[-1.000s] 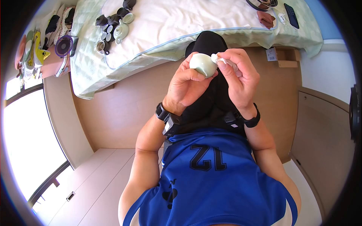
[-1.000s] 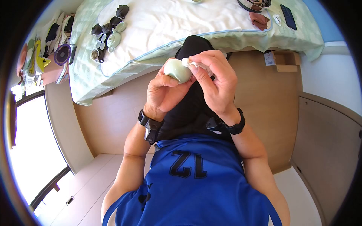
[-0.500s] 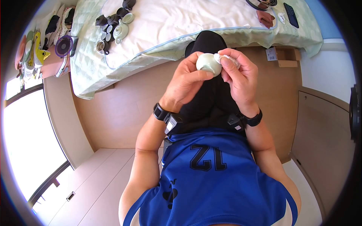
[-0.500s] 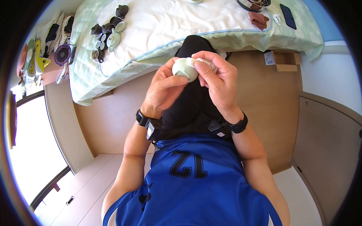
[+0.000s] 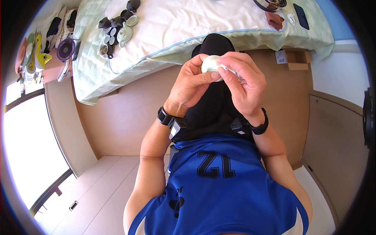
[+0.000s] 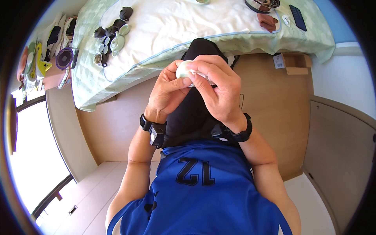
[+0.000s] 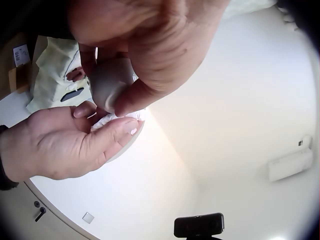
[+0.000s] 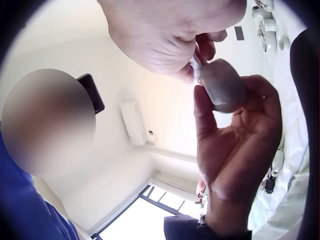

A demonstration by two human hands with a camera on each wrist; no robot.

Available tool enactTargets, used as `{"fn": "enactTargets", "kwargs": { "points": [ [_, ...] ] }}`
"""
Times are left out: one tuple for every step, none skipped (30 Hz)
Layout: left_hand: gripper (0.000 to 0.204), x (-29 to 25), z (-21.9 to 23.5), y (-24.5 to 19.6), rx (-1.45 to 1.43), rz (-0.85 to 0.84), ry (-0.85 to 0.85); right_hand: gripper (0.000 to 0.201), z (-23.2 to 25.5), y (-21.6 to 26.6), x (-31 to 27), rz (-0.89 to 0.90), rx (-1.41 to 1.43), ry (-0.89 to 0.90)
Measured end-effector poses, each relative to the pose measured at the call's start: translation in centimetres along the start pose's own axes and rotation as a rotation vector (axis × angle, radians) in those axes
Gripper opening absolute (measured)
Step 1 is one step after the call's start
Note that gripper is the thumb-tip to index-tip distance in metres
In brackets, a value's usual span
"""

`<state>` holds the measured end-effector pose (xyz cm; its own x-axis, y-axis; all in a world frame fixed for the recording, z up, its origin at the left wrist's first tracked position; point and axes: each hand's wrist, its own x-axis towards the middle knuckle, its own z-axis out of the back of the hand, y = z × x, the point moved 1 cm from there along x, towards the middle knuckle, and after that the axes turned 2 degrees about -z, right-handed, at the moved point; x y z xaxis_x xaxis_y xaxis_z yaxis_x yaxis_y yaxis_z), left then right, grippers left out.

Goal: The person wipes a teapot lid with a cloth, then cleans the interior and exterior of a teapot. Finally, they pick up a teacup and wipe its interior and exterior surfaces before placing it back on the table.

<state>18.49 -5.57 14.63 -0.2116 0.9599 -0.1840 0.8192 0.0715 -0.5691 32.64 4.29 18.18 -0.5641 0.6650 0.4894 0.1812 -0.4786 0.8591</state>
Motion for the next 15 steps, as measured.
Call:
{"fn": "enactTargets", "kwargs": {
  "points": [
    [0.031,-0.1,0.2,0.1,-0.013,-0.003,0.022,0.014,0.0,-0.2,0.0,-0.015,-0.006,-0.022],
    [0.032,-0.1,0.6,0.2,-0.025,-0.008,0.044,0.014,-0.1,-0.6,0.2,-0.028,-0.012,-0.043],
    [0.033,-0.1,0.9,0.2,-0.038,-0.01,0.067,0.015,0.0,-1.1,0.2,-0.043,-0.019,-0.066],
    [0.034,-0.2,1.2,0.3,-0.054,-0.011,0.069,0.016,0.3,-1.6,0.3,-0.089,-0.032,-0.049],
    [0.035,-0.2,1.5,0.4,-0.07,-0.009,0.073,0.016,0.3,-1.8,0.1,-0.116,0.013,-0.072],
    [0.036,-0.1,1.4,0.2,-0.086,-0.005,0.078,0.016,0.2,-1.7,0.2,-0.143,0.056,-0.097],
    [0.037,-0.1,1.1,0.2,-0.089,-0.011,0.045,0.016,0.1,-1.6,0.3,-0.172,0.099,-0.121],
    [0.038,-0.1,0.7,0.3,-0.091,-0.019,0.011,0.017,0.0,-1.2,0.3,-0.121,0.044,-0.104],
    [0.039,-0.2,0.4,0.2,-0.094,-0.027,-0.024,0.017,-0.1,-0.6,0.3,-0.071,-0.01,-0.085],
    [0.042,-0.2,0.4,0.3,-0.1,-0.026,-0.019,0.017,-0.2,-0.3,0.2,-0.02,-0.064,-0.067],
    [0.045,-0.3,0.5,0.3,-0.106,-0.025,-0.013,0.017,-0.3,-0.3,0.2,0.001,-0.074,-0.061],
    [0.047,-0.3,0.6,0.3,-0.112,-0.025,-0.004,0.018,-0.5,-0.4,0.2,0.025,-0.085,-0.056],
    [0.05,-0.2,0.5,0.3,-0.139,-0.025,-0.023,0.018,-0.6,-0.6,0.1,0.048,-0.095,-0.05],
    [0.053,-0.2,0.2,0.3,-0.165,-0.028,-0.045,0.017,-0.8,-1.3,-0.1,-0.041,-0.044,-0.086],
    [0.055,-0.2,0.1,0.2,-0.189,-0.033,-0.067,0.017,-0.9,-1.8,0.0,-0.08,0.01,-0.108]
  ]
}}
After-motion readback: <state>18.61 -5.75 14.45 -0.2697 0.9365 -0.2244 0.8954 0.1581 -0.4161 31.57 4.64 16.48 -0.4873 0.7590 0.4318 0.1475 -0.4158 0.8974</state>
